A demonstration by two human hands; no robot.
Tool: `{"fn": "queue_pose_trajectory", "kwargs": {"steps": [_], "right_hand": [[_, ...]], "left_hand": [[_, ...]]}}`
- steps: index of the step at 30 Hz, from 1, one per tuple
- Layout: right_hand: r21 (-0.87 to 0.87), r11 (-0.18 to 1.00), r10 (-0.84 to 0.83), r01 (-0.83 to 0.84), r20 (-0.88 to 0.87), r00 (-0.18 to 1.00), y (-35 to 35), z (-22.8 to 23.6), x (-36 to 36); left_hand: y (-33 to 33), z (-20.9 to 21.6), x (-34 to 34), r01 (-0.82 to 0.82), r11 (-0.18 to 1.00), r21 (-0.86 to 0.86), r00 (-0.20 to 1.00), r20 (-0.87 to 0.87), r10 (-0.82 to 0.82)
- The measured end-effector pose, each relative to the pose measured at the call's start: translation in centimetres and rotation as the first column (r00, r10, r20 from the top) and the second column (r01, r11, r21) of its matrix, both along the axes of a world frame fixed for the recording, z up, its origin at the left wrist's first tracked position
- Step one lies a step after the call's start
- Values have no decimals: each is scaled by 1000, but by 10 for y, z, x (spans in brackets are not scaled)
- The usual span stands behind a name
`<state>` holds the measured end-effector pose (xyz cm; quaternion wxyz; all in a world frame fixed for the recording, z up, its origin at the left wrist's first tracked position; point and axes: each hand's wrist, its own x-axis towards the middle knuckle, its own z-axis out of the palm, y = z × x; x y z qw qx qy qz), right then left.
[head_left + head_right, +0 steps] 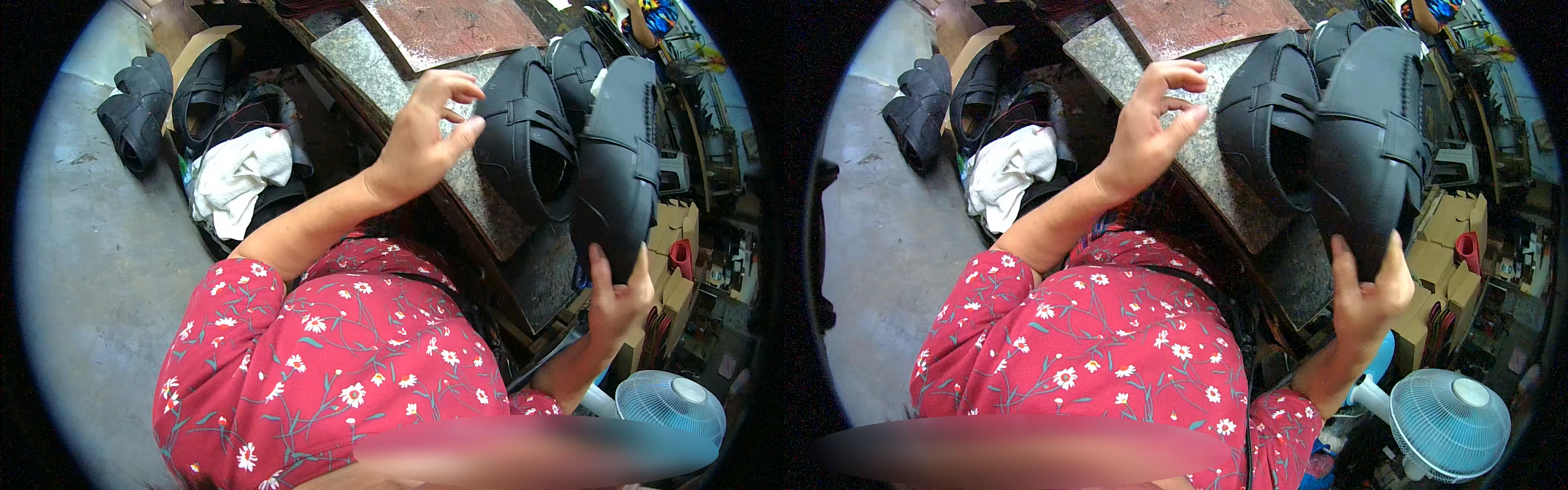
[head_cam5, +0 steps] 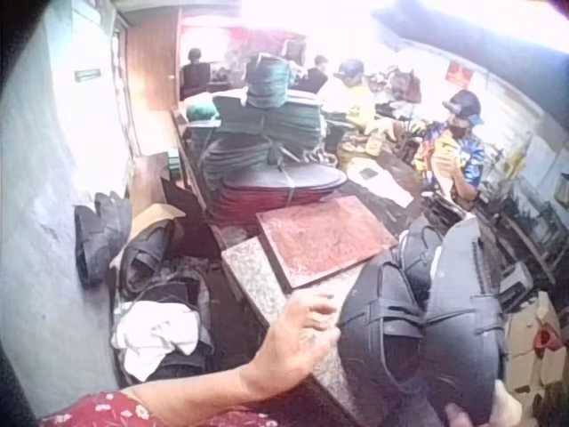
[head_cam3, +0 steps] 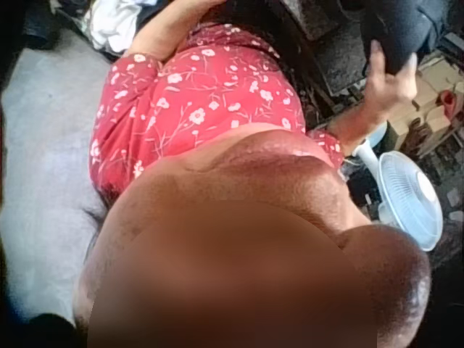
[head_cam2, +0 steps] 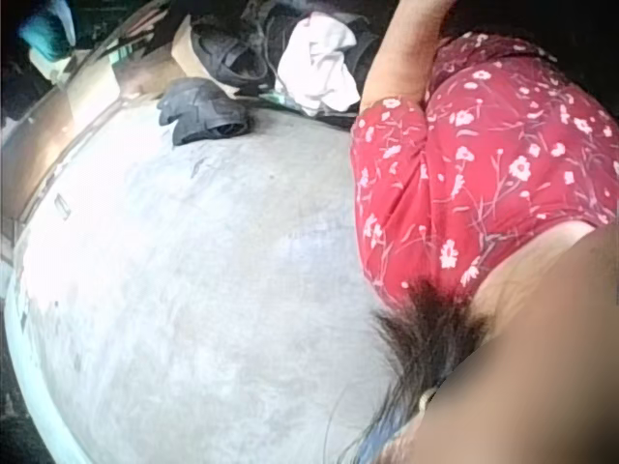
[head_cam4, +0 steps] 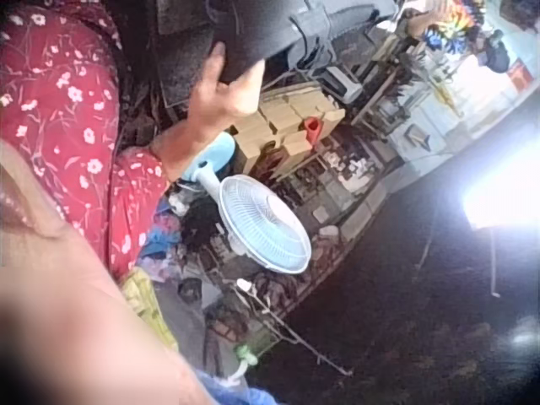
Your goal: The person uses scissors to cut the insole out of several black sandals. They pick up each sandal, cut around the insole, remove it, and place the sandal aside. The process is repeated for multiple sandals.
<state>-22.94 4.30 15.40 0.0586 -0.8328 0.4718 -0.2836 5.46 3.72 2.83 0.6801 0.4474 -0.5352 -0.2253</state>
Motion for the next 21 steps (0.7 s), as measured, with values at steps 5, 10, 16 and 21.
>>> {"fn": "queue_pose_trajectory", "kwargs": {"steps": [5, 10, 16, 21], "right_hand": [[108, 973, 228, -201, -384, 895, -10, -21, 37], [63, 959, 273, -276, -458, 846, -29, -45, 45], [-100, 948, 224, -303, -468, 855, -22, -47, 35], [-90, 941, 278, -326, -341, 898, -20, -54, 32]], "left_hand": [[-21, -20, 2, 208, 959, 194, 905, -411, -113], [-26, -29, -7, 250, 939, 234, 907, -397, -143], [-33, -14, 5, -49, 999, -16, 980, 191, 51], [-46, -17, 2, -72, 993, -94, 917, 385, 103]]}}
